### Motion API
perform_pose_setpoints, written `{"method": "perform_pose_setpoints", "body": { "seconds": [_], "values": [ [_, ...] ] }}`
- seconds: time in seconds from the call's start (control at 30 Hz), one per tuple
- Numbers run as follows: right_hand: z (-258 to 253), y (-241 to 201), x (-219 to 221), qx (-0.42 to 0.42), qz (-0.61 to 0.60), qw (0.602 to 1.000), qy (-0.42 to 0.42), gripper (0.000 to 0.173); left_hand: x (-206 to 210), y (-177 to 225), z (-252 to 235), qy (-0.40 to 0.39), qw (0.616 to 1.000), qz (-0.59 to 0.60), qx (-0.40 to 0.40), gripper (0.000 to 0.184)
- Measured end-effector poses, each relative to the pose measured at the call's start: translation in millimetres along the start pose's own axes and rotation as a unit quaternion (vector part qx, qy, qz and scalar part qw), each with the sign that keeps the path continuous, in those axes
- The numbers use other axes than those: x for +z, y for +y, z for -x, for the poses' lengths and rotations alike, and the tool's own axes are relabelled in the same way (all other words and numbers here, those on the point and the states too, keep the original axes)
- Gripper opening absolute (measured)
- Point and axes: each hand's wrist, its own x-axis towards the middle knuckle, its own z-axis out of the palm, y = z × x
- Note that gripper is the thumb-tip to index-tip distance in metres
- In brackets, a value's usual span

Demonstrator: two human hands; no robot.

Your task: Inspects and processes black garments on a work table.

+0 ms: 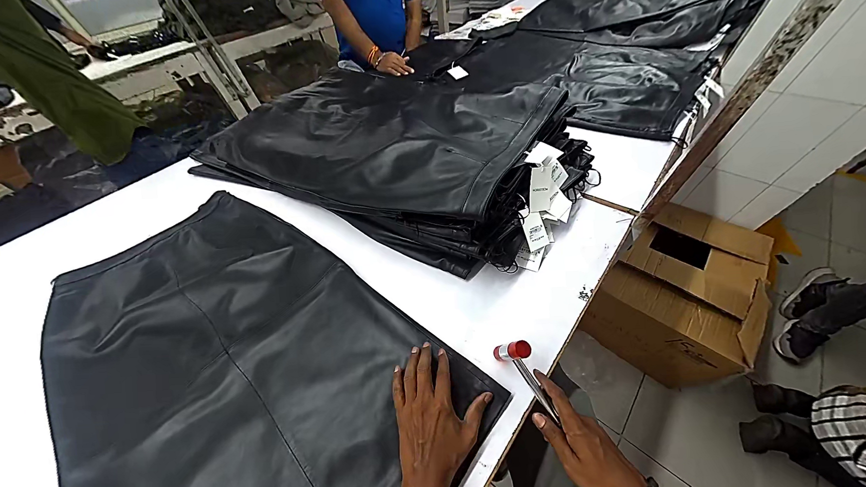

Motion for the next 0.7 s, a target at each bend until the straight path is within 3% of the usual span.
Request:
{"method": "perform_pose_setpoints", "body": {
  "seconds": [0.23,0.37,0.43,0.53,0.6,0.7],
  "values": [
    [-1.2,-39.5,-31.8,-0.151,-0.057,0.986,0.041,0.051,-1.7,-0.3,-3.1,-0.073,0.997,-0.014,-0.028,0.107],
    [-3.0,-36.5,-27.8,-0.108,0.061,0.991,-0.048,0.049,-1.7,-0.9,-3.1,-0.079,0.996,-0.013,-0.031,0.108],
    [-10.3,-32.0,-29.9,-0.079,0.064,0.992,-0.071,0.051,-1.7,0.2,-3.4,-0.085,0.996,-0.015,-0.033,0.109],
    [-16.3,-35.1,-30.4,-0.133,0.018,0.991,0.029,0.051,-2.9,0.6,-4.5,-0.081,0.996,-0.012,-0.037,0.109],
    [-18.2,-36.6,-27.2,-0.162,0.023,0.986,0.042,0.05,-2.0,0.1,-3.7,-0.069,0.997,-0.01,-0.039,0.112],
    [-23.2,-33.4,-24.5,-0.127,0.075,0.987,-0.07,0.051,-1.9,0.8,-3.7,-0.059,0.997,0.004,-0.05,0.123]
  ]
}}
